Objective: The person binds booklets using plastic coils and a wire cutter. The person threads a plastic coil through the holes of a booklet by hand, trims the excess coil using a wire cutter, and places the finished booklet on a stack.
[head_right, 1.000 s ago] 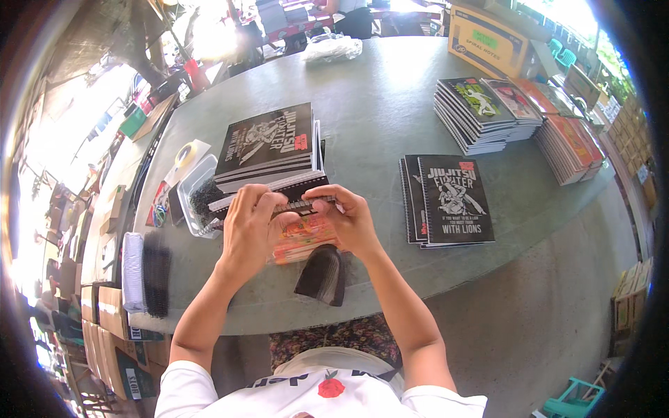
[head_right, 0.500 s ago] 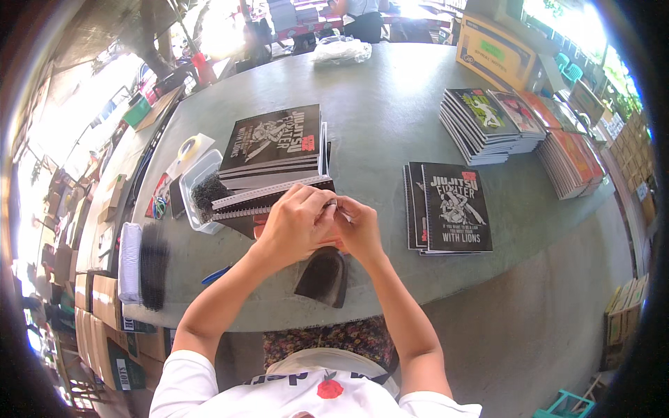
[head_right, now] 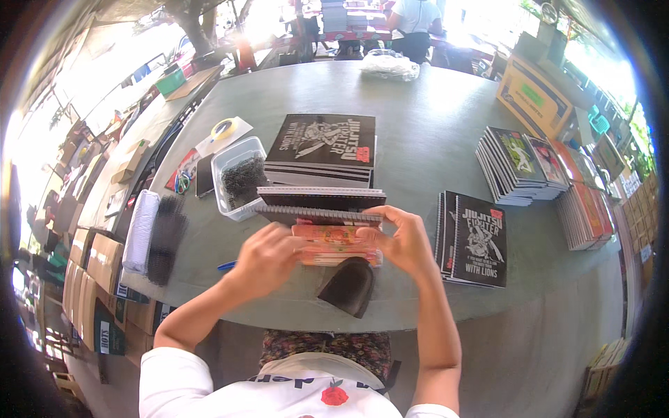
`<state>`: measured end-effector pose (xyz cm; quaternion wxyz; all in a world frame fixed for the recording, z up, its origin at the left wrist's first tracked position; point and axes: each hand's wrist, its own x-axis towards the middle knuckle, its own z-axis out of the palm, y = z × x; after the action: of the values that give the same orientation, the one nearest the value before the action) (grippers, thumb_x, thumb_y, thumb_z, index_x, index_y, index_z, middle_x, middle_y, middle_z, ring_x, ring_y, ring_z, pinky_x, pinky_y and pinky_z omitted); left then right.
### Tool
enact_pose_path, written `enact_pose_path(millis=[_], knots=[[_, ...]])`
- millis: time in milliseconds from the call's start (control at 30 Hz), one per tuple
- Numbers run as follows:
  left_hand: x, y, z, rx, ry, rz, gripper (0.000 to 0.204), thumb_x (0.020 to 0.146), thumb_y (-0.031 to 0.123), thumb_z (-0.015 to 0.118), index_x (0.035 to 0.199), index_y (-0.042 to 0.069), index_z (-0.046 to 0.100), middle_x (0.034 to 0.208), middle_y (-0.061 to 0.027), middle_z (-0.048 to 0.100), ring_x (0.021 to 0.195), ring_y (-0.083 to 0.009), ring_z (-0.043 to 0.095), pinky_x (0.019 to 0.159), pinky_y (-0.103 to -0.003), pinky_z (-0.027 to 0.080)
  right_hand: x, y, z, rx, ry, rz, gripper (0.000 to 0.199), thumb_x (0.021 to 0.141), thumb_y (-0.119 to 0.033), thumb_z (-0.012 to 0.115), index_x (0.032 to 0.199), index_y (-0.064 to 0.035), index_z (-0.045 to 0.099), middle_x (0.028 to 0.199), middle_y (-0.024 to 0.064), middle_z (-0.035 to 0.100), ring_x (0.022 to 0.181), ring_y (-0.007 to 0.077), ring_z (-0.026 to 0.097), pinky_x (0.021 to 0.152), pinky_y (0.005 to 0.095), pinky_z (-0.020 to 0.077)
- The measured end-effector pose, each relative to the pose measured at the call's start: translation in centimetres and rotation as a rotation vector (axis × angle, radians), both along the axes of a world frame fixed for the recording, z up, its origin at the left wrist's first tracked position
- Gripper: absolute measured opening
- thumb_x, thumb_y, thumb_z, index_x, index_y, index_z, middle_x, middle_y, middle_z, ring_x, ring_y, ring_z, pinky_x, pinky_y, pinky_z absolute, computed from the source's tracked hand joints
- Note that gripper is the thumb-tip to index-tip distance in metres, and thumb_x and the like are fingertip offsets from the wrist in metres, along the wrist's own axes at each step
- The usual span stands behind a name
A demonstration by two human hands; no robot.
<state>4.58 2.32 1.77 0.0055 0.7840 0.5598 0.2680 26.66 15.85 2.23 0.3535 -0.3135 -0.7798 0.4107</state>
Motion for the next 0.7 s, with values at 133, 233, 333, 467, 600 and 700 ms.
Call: enact_pose_path(millis=[133,233,333,467,600,700], knots=[[-10.4,-7.5,-7.8,-0.483,0.157,0.481,0.070,0.060,0.025,0.077,0.123,0.003,0.053,0.114,-0.0194,0.052,0.103,-0.0363,0.050,0.092,-0.044,0.043,-3.6,-3.4,4.3,0.442,-0.381,-0.107,0.025,0.075,-0.020,0.072,0.092,-0.0034,0.065,0.087,0.0134,0.066,0.081,0.0269,0.064,0.071,0.0356,0.0496],[-10.9,-7.8,-7.9,-0.499,0.048,0.391,0.074,0.060,0.022,0.074,0.127,0.003,0.050,0.111,-0.0207,0.052,0.102,-0.0379,0.049,0.091,-0.044,0.043,-6.9,-4.0,4.8,0.792,-0.409,-0.148,0.011,0.074,-0.011,0.067,0.080,-0.0053,0.061,0.082,0.0114,0.064,0.084,0.0280,0.062,0.071,0.0377,0.0496],[-9.6,-8.7,-9.6,-0.350,0.147,0.488,0.065,0.065,0.015,0.064,0.127,0.003,0.047,0.107,-0.0201,0.052,0.099,-0.0376,0.049,0.087,-0.044,0.044,-8.0,-3.3,5.2,0.632,-0.447,-0.008,0.023,0.070,-0.010,0.071,0.091,-0.0049,0.064,0.087,0.0143,0.065,0.085,0.0293,0.062,0.073,0.0393,0.0491],[-11.6,-10.7,-10.0,-0.224,-0.099,0.603,0.044,0.073,0.012,0.057,0.114,0.002,0.049,0.095,-0.0186,0.054,0.088,-0.0336,0.054,0.079,-0.042,0.045,-4.4,-1.3,6.6,0.164,-0.622,-0.007,0.021,0.074,-0.010,0.068,0.094,-0.0039,0.063,0.089,0.0121,0.066,0.087,0.0290,0.063,0.075,0.0385,0.0498],[-7.3,-8.3,-1.9,-0.415,-0.686,0.605,0.035,0.078,0.015,0.055,0.109,0.002,0.046,0.081,-0.0153,0.054,0.073,-0.0279,0.054,0.071,-0.038,0.045,-4.7,-2.5,6.4,0.413,-0.664,0.093,0.031,0.074,-0.013,0.070,0.102,-0.0029,0.062,0.093,0.0132,0.067,0.090,0.0300,0.062,0.080,0.0384,0.0483],[-5.3,-6.9,-0.4,-0.249,-0.740,0.455,0.040,0.078,0.025,0.056,0.113,0.005,0.048,0.080,-0.0067,0.055,0.072,-0.0157,0.053,0.070,-0.032,0.045,-10.1,-4.6,4.5,0.647,-0.472,0.249,0.030,0.075,-0.012,0.068,0.103,-0.0021,0.062,0.094,0.0151,0.066,0.092,0.0312,0.062,0.081,0.0385,0.0478]])
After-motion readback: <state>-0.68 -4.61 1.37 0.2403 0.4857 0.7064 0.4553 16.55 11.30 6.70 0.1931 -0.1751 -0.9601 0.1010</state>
